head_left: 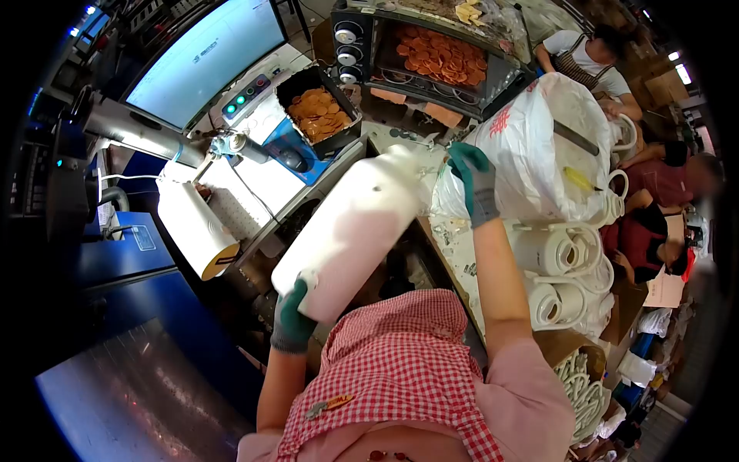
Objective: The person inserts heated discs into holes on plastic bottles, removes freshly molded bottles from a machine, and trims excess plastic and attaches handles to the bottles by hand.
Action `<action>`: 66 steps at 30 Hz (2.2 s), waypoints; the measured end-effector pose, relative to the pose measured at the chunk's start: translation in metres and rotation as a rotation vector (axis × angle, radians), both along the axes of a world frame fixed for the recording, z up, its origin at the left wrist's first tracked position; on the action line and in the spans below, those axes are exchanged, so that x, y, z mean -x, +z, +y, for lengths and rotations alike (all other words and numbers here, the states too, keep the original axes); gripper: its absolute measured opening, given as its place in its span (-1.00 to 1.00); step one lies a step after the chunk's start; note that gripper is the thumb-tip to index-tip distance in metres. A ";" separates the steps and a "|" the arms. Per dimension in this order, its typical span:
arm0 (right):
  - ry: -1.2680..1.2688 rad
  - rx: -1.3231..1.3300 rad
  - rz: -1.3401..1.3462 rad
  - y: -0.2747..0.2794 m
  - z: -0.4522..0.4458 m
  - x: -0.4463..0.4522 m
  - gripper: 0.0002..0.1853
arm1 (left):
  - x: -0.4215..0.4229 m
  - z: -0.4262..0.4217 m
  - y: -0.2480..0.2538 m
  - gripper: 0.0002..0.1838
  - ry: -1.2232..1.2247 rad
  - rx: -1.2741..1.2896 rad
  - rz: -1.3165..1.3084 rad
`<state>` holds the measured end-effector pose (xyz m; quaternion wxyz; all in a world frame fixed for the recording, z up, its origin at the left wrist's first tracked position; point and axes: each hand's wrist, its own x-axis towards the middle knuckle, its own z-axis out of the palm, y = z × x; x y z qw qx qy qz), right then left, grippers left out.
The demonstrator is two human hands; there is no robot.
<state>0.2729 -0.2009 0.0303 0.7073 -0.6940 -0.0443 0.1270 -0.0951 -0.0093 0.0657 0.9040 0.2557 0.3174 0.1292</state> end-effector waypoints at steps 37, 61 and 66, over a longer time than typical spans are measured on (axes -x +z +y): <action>0.403 -0.315 0.458 0.034 0.089 -0.109 -0.78 | -0.069 -0.043 -0.011 -0.52 -0.042 -0.388 0.247; 0.239 -0.210 0.521 0.093 0.078 0.266 -0.75 | 0.034 0.013 0.010 -0.78 -0.065 -1.588 -0.060; 0.398 -0.091 0.288 0.089 0.067 0.276 -0.67 | 0.044 0.009 0.025 -0.66 -0.252 -1.132 -0.037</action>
